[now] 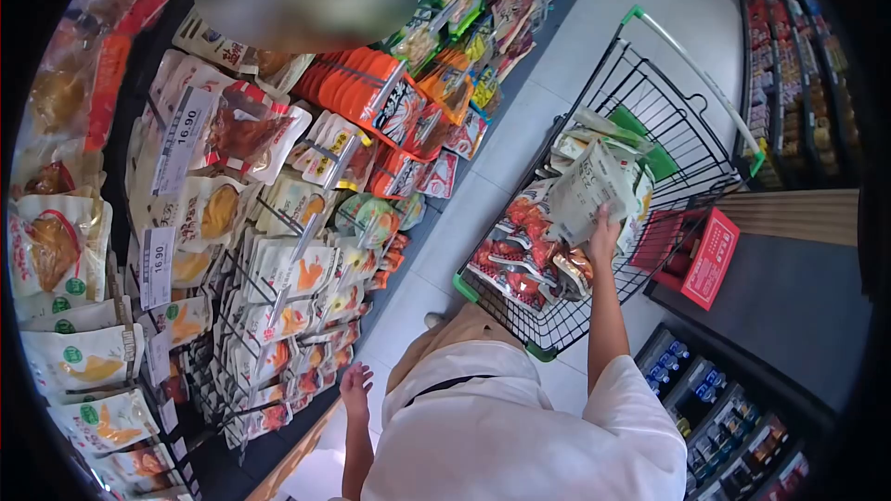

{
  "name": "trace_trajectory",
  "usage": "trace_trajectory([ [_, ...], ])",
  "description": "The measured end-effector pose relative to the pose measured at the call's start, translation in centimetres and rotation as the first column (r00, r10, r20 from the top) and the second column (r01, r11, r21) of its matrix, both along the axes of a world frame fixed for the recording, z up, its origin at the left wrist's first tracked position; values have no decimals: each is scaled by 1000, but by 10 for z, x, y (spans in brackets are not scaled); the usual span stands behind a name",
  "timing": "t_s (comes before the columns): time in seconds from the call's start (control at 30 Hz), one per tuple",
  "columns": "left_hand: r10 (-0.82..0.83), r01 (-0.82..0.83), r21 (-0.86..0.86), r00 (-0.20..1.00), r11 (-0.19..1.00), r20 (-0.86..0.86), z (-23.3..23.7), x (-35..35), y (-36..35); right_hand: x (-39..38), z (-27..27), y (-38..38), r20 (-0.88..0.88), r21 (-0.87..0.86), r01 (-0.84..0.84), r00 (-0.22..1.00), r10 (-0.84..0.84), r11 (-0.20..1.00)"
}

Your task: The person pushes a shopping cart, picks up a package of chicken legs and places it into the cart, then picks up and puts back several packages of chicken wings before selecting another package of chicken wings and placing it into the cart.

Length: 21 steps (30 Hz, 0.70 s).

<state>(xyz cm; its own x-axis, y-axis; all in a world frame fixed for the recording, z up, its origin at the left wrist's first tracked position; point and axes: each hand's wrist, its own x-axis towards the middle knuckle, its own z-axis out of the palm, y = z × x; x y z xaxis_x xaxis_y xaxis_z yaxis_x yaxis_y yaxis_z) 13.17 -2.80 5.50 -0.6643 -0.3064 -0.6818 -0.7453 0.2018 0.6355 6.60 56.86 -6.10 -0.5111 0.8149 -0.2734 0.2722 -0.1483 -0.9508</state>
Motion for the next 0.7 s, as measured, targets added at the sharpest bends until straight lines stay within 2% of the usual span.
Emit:
trace_trajectory([
  [0.1,-87,93,54,991,994,-106,9,-29,24,12,52,-10,-250,-70,79,964,-94,994],
  [0.2,-225,239,47,954,970,-200,29,-65,49,16,89,-33,-343,-128,39,936,-81,991],
  [0.23,-273,307,64,910,950,-311,32,-75,56,12,104,-47,-380,-146,8,923,-64,989],
  [0.27,-306,366,67,853,928,-422,36,-84,62,7,115,-64,-335,-132,1,941,-46,991],
  [0.33,-408,494,-32,679,869,-611,62,-102,90,-6,151,-112,-278,-4,-107,955,101,994],
  [0.37,-470,550,-75,627,832,-621,78,-109,102,-15,170,-143,-250,50,-187,949,194,981],
  [0.4,-559,595,-193,524,780,-642,96,-113,112,-20,190,-176,-197,124,-315,922,334,941],
  [0.47,-570,658,-186,435,729,-697,116,-114,128,-25,223,-233,-59,287,-557,802,595,779],
  [0.53,-469,657,-29,506,753,-724,133,-105,132,-24,231,-286,70,301,-757,624,778,580],
  [0.57,-460,623,-95,457,777,-761,132,-102,124,-22,236,-314,35,449,-751,556,831,483],
  [0.63,-459,560,-215,342,800,-820,124,-92,111,-20,242,-360,-1,712,-636,424,906,298],
  [0.67,-304,581,21,455,814,-837,121,-84,104,-21,243,-378,60,745,-628,397,916,223],
  [0.7,-213,535,132,534,835,-818,115,-81,92,-20,242,-393,128,770,-622,370,920,143],
])
